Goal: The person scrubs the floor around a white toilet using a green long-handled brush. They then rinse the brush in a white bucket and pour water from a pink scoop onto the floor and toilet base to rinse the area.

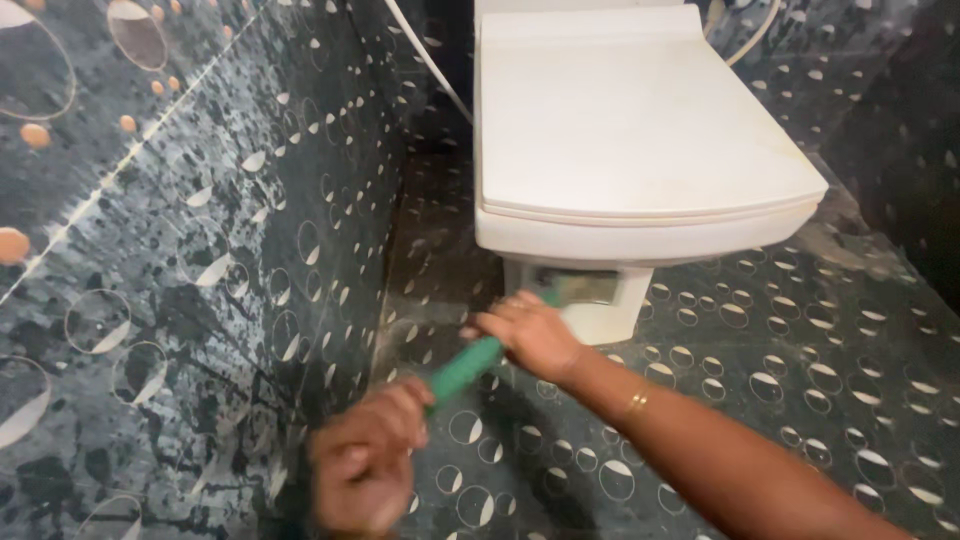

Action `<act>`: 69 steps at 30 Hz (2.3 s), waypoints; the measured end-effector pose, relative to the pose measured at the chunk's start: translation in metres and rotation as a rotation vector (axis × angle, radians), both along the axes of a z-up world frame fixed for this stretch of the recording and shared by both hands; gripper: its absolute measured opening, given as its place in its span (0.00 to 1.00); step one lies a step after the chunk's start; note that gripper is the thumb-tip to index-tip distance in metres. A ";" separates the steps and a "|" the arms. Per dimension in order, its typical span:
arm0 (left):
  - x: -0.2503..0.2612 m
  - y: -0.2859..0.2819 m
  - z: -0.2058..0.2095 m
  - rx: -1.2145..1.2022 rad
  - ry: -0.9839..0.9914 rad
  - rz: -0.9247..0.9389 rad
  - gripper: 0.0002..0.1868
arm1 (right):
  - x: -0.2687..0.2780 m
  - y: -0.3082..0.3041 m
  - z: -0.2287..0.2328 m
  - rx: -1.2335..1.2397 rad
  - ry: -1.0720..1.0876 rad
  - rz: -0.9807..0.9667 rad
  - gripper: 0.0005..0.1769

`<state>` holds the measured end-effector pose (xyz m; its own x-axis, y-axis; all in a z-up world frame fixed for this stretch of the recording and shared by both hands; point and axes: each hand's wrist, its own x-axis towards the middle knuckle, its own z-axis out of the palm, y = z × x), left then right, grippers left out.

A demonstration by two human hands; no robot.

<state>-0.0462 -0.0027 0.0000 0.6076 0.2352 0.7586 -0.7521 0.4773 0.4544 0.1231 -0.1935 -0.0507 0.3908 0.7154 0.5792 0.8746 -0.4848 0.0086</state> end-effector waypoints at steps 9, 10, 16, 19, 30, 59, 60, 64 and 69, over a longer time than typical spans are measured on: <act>0.034 -0.004 -0.001 -0.410 0.575 0.230 0.14 | 0.017 0.000 -0.010 0.251 -0.103 -0.186 0.11; 0.034 0.005 -0.007 -0.595 0.624 0.220 0.17 | 0.016 0.011 -0.009 0.238 -0.146 -0.191 0.12; -0.003 0.035 -0.067 -0.532 0.271 0.077 0.22 | 0.002 0.035 -0.015 0.198 0.021 0.094 0.06; 0.001 0.028 -0.082 -0.555 0.264 -0.118 0.21 | 0.013 0.008 -0.019 0.053 0.024 0.145 0.05; 0.059 0.066 -0.084 -0.536 0.248 0.305 0.21 | 0.030 0.021 -0.020 -0.068 -0.067 -0.062 0.10; 0.056 -0.051 -0.109 -0.232 0.493 0.040 0.23 | 0.001 -0.044 -0.111 0.045 0.327 -0.596 0.08; 0.050 -0.048 -0.105 -0.243 0.371 0.024 0.23 | 0.007 -0.048 -0.096 0.036 0.282 -0.597 0.08; 0.041 -0.050 -0.108 -0.309 0.274 -0.013 0.25 | 0.022 -0.070 -0.086 0.131 0.099 -0.482 0.08; 0.088 -0.083 -0.138 -0.288 0.682 0.151 0.26 | 0.048 -0.078 -0.147 -0.026 0.485 -0.476 0.06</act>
